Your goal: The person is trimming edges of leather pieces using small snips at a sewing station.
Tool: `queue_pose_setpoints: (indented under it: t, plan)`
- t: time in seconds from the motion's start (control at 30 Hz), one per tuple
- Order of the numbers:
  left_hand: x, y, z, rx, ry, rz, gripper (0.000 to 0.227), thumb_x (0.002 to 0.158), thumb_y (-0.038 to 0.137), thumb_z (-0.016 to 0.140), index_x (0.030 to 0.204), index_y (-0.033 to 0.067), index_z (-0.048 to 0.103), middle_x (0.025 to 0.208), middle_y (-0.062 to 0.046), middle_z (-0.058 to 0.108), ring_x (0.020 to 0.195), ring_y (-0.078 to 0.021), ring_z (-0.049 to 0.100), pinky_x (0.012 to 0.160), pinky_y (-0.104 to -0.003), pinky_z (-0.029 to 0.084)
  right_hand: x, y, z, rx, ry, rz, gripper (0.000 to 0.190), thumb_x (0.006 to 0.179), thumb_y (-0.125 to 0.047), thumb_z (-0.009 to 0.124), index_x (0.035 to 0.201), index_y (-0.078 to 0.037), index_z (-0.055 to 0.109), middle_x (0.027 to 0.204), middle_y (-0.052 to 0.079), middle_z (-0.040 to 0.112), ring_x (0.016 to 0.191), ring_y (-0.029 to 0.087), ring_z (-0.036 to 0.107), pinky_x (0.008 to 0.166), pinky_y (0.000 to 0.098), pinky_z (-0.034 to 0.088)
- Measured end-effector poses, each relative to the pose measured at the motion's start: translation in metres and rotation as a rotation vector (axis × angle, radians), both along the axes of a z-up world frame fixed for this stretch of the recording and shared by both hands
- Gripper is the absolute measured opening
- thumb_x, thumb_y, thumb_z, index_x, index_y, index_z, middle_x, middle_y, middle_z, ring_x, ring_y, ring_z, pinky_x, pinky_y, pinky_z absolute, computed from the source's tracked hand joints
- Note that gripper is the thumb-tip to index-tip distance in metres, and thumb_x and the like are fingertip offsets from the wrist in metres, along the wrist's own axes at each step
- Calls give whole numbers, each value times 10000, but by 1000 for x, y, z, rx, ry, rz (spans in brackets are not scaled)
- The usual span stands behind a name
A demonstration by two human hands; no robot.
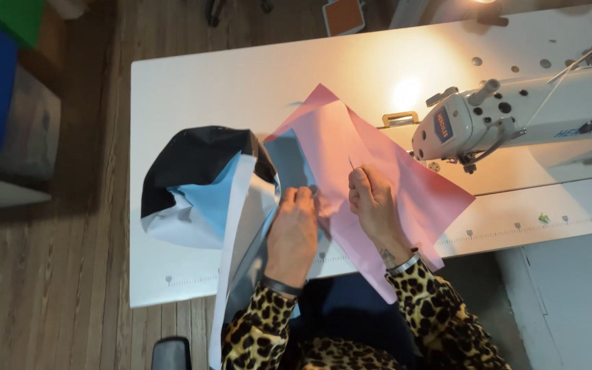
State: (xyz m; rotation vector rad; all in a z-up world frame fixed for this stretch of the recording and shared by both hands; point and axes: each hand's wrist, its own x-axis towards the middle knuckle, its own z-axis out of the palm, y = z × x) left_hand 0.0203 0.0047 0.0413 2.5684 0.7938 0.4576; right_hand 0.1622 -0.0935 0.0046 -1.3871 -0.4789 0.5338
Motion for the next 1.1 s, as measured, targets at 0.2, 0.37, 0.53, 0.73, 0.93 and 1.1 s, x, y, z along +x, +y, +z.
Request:
queue_pose_setpoints:
  t: [0.2,0.37,0.53,0.73,0.93,1.1]
  plan:
    - [-6,12,6,-231,-285,-133,246,956,119,597,1130,-42,530,1082,-235,571,894,-464,630,678,-507,493,11,4,-2,-63,-27,121,349,1108,-301,464,856,-62,500,672,-35,382,544,35,348,452,212,292]
    - [-11,21,-36,-304,-417,-156,135,995,89,593,1101,7,610,1058,-212,609,948,-408,639,757,-436,517,13,5,5,-14,-10,176,375,1116,-315,467,840,-60,477,676,-29,355,533,40,307,449,221,267]
    - [-32,37,-73,-577,-356,-14,202,1019,213,613,1082,25,650,845,-119,651,764,-231,636,708,-347,508,14,21,-5,-36,25,275,367,1105,-314,462,839,-62,484,680,-28,364,540,48,318,450,224,270]
    - [-26,27,-37,-716,-453,120,269,1006,270,637,1051,8,677,916,-121,655,808,-224,627,736,-337,512,2,38,42,-223,77,367,373,1093,-330,476,827,-69,491,684,-37,370,545,45,312,452,227,278]
    - [-13,22,-31,-548,-543,404,296,976,289,647,1048,8,707,1011,-123,704,869,-274,666,756,-371,520,-49,26,62,-171,495,331,338,1051,-339,521,837,-77,535,623,-56,347,464,48,260,400,238,194]
    - [-22,25,-32,-404,-639,268,262,1014,257,624,1066,15,710,997,-130,703,899,-293,688,776,-387,536,-67,29,15,-101,676,342,346,1059,-374,490,856,-94,504,581,-70,308,439,44,222,382,235,182]
